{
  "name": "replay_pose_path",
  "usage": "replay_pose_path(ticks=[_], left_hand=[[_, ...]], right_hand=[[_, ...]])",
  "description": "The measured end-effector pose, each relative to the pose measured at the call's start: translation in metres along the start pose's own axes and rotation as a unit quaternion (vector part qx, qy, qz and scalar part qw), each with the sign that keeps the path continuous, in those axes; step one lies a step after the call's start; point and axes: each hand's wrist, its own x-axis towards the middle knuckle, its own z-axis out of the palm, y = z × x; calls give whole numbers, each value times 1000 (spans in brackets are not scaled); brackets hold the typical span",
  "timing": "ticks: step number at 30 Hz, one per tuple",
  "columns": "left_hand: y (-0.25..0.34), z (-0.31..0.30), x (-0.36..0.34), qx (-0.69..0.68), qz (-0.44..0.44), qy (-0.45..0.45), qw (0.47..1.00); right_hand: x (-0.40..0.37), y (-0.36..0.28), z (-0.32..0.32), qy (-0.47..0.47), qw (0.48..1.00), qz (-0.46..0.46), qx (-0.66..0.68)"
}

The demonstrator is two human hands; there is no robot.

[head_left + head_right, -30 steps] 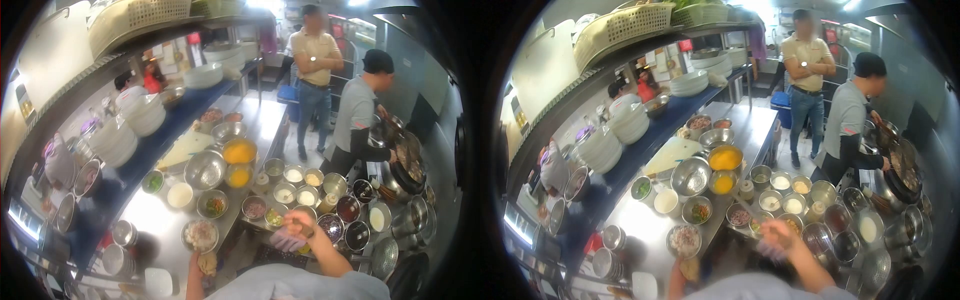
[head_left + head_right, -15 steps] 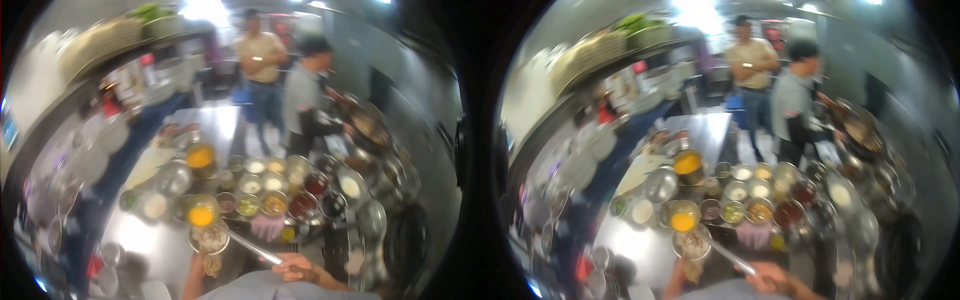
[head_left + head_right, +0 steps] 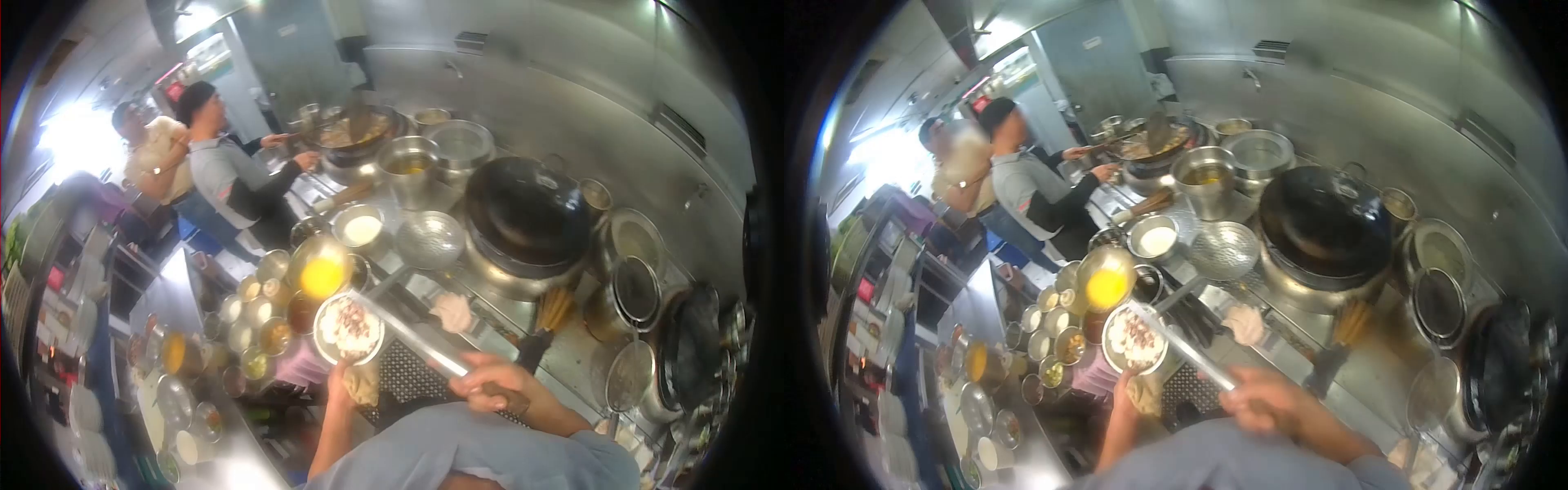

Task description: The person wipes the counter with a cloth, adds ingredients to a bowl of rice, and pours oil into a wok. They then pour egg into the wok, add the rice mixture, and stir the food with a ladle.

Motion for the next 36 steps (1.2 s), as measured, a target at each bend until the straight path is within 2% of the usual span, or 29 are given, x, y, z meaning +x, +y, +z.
replay_pose_path(ticks=[1, 2, 3, 7, 9, 12, 14, 17, 20, 24, 27, 28, 31, 32, 33, 35, 36], left_hand=[[-9, 30, 6, 10, -13, -18, 1000], [-18, 59, 5, 55, 8, 10, 998], [-27, 70, 12, 53, -13, -11, 998], [-57, 75, 44, 49, -130, -97, 986], [-60, 82, 52, 67, -155, -120, 978], [-49, 87, 57, 166, -116, -127, 971], [-38, 96, 52, 183, -113, -139, 967], [-25, 94, 59, 193, -129, -140, 963], [4, 90, 66, 209, -148, -132, 958], [46, 74, 87, 249, -173, -156, 940], [60, 53, 125, 324, -180, -128, 920], [61, 54, 128, 300, -178, -148, 926], [48, 27, 148, 393, -120, -167, 896], [57, 55, 124, 363, -98, -163, 912], [51, 60, 122, 357, -113, -145, 916], [42, 60, 114, 341, -148, -100, 923], [31, 52, 114, 272, -153, -113, 943]], right_hand=[[-18, -9, -7, 25, 999, -42, 9], [-32, -17, -16, 86, 994, -74, 9], [-44, -22, -26, 89, 988, -120, 25], [-66, -40, -62, 289, 916, -268, -71], [-71, -58, -86, 317, 891, -313, -89], [-68, -85, -131, 426, 837, -316, -132], [-66, -96, -169, 478, 804, -308, -175], [-55, -105, -177, 520, 780, -293, -188], [-19, -89, -160, 568, 726, -343, -182], [11, -79, -135, 504, 769, -390, -44], [18, -97, -173, 460, 792, -402, 1], [35, -100, -172, 522, 751, -403, -33], [82, -74, -141, 672, 632, -344, -174], [79, -59, -146, 598, 693, -390, -100], [67, -53, -155, 512, 747, -424, -26], [39, -70, -176, 466, 775, -426, 40], [38, -77, -184, 443, 788, -421, 74]])
